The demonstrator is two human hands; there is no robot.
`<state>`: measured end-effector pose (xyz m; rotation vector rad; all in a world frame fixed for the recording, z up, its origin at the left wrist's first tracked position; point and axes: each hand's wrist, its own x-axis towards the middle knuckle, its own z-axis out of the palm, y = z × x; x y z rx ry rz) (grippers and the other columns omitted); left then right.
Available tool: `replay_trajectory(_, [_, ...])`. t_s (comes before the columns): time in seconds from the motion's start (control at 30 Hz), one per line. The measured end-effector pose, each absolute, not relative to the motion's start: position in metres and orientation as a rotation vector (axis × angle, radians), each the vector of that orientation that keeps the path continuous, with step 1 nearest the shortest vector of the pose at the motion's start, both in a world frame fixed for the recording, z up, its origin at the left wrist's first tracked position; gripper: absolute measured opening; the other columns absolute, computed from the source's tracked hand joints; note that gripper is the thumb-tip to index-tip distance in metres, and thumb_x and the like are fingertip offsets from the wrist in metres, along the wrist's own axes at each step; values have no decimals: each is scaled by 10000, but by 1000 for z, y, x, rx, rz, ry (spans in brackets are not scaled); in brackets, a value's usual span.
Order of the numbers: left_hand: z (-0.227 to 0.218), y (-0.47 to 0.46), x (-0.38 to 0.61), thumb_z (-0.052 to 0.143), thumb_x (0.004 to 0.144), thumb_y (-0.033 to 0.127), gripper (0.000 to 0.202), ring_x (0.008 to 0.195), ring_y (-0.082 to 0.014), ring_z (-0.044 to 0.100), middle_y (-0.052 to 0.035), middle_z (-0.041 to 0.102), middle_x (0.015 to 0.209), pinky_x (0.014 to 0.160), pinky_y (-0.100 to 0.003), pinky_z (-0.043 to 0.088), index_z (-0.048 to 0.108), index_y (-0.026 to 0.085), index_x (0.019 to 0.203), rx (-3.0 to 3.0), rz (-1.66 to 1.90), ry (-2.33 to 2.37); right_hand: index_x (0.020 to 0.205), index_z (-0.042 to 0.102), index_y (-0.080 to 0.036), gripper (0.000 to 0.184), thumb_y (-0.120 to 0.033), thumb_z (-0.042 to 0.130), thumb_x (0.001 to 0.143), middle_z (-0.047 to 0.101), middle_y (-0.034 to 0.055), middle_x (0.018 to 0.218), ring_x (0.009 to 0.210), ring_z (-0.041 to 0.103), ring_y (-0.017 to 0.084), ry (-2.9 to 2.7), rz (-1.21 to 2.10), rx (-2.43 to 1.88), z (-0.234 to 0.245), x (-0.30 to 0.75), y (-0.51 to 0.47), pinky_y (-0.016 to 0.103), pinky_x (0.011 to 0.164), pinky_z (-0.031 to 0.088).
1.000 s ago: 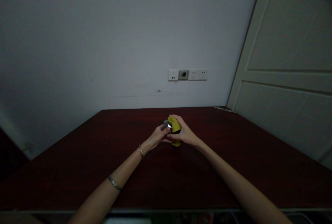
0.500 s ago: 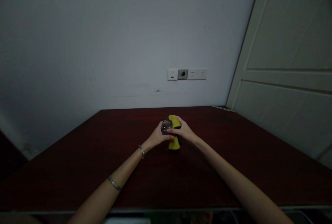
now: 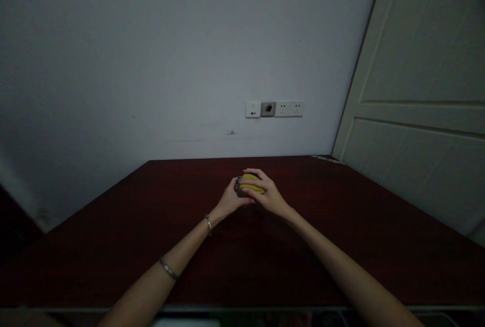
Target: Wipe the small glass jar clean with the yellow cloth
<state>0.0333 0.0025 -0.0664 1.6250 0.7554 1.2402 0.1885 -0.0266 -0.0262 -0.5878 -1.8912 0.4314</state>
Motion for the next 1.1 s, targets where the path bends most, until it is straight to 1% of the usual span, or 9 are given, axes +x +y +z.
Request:
replay_trajectory(0.13, [-67,1,35,836,478,257,746,1004,-233,557,-87,580,1080,875,-351,443,452,154,1109,1697,1244,741,970,696,-243,205,-316,600,804,582,80,1129,1071,548,210,-1721,484,-664,-32,191,-15,375,942,425])
replay_trajectory(0.27, [-68,1,35,846,453,259,802,1056,-261,539,-93,585,1110,930,-386,410,459,174,1151,1767,1230,855,958,698,-227,217,-339,593,806,620,83,1073,1042,568,208,-1658,555,-710,-35,193,-9,377,928,439])
replay_trajectory(0.4, [-68,2,35,832,480,262,803,1048,-268,550,-105,588,1120,918,-400,418,442,181,1177,1789,1230,951,972,693,-258,204,-323,589,809,573,75,1154,1085,545,212,-1768,443,-664,-32,189,-20,388,939,434])
replay_trajectory(0.53, [-69,1,35,800,536,258,796,996,-247,581,-104,596,1103,888,-388,436,404,183,1222,1828,1238,946,980,692,-271,199,-282,589,810,512,71,1253,1195,466,233,-1950,339,-564,-29,186,-31,415,995,388])
replay_trajectory(0.63, [-66,-2,35,819,501,271,796,1006,-257,574,-99,602,1090,900,-394,425,443,185,1197,1837,1240,956,976,694,-267,201,-306,586,812,548,74,1206,1137,514,229,-1873,384,-611,-31,186,-27,409,966,414])
replay_trajectory(0.77, [-62,-6,35,851,428,292,839,1043,-279,551,-97,608,1087,933,-413,400,479,187,1173,1864,1187,985,936,707,-239,220,-367,600,793,636,79,1057,1028,579,219,-1677,525,-727,-35,189,-12,396,932,441])
replay_trajectory(0.87, [-61,-6,35,851,431,292,845,1039,-275,550,-98,607,1090,932,-413,400,477,185,1180,1865,1174,995,924,711,-223,235,-380,613,779,666,80,985,1008,590,221,-1626,597,-741,-35,190,-8,397,937,439])
replay_trajectory(1.03, [-67,1,35,833,476,275,761,1021,-256,555,-98,602,1091,905,-396,421,489,170,1146,1727,1234,987,962,702,-258,213,-345,609,791,587,75,1146,1072,554,217,-1768,478,-684,-32,188,-19,390,937,433])
replay_trajectory(1.1, [-68,3,36,831,480,264,748,996,-249,566,-88,611,1061,881,-390,438,488,169,1138,1662,1237,971,979,697,-265,216,-336,605,796,570,72,1172,1083,546,218,-1826,433,-644,-31,188,-22,393,947,424])
